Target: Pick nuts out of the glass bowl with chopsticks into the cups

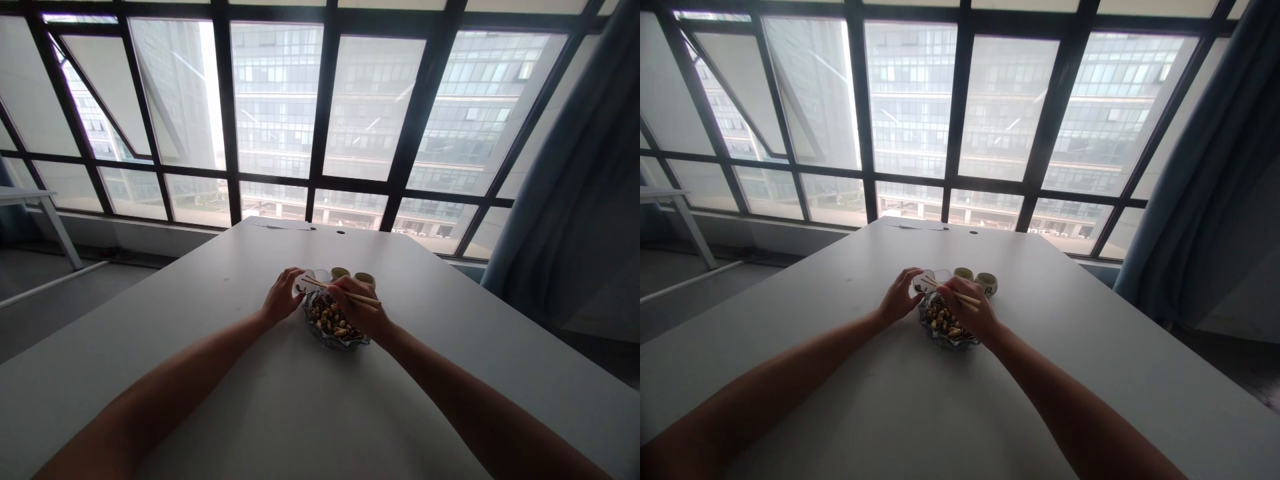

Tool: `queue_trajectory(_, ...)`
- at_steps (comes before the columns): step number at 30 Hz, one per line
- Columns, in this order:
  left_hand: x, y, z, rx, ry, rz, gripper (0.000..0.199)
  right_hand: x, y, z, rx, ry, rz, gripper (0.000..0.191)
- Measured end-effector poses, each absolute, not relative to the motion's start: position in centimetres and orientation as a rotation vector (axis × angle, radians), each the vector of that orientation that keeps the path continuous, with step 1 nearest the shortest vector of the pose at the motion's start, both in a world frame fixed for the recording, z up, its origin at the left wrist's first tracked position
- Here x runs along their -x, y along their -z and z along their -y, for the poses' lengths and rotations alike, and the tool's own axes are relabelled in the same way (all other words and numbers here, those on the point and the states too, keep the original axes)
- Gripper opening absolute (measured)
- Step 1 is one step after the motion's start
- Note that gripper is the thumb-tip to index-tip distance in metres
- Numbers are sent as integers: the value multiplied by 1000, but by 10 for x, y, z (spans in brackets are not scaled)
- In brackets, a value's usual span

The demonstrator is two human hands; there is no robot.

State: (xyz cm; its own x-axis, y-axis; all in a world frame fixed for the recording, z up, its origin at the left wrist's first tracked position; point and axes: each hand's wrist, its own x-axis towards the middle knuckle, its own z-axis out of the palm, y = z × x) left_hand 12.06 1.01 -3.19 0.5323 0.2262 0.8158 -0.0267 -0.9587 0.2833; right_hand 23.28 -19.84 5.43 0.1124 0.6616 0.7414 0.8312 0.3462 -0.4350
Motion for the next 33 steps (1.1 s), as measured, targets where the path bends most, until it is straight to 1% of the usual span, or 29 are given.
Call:
queue_trajectory(4,-121,33,-10,-2480,-1396,-217,53,-230,-53,212,1414,143,1544,31)
queue_trajectory(8,-125,37,-14,-2413,-1336,-324,56,-233,-57,248,1505,96,1386,44)
queue_trajectory(12,-130,44,-20,-2342,-1253,-370,58,-248,-75,274,1625,-17,1226,58)
queue_trajectory(17,-131,52,-27,-2327,-1199,-353,55,-264,-102,286,1759,-263,1235,65)
queue_trajectory(20,-131,53,-29,-2359,-1236,-385,57,-265,-103,287,1766,-353,1333,65)
queue_trajectory(23,-129,49,-25,-2399,-1374,-477,57,-262,-92,281,1748,-386,1426,60)
queue_trajectory(25,-126,43,-19,-2403,-1465,-526,44,-260,-82,276,1713,-333,1455,56)
queue_trajectory(27,-121,36,-10,-2388,-1438,-568,26,-260,-75,271,1694,-243,1488,53)
queue_trajectory(28,-118,33,-6,-2385,-1355,-594,26,-259,-73,269,1687,-198,1505,52)
queue_trajectory(30,-114,28,2,-2403,-1139,-580,36,-259,-72,268,1673,-112,1520,51)
queue_trajectory(33,-111,24,8,-2410,-899,-424,49,-259,-74,269,1658,-14,1479,48)
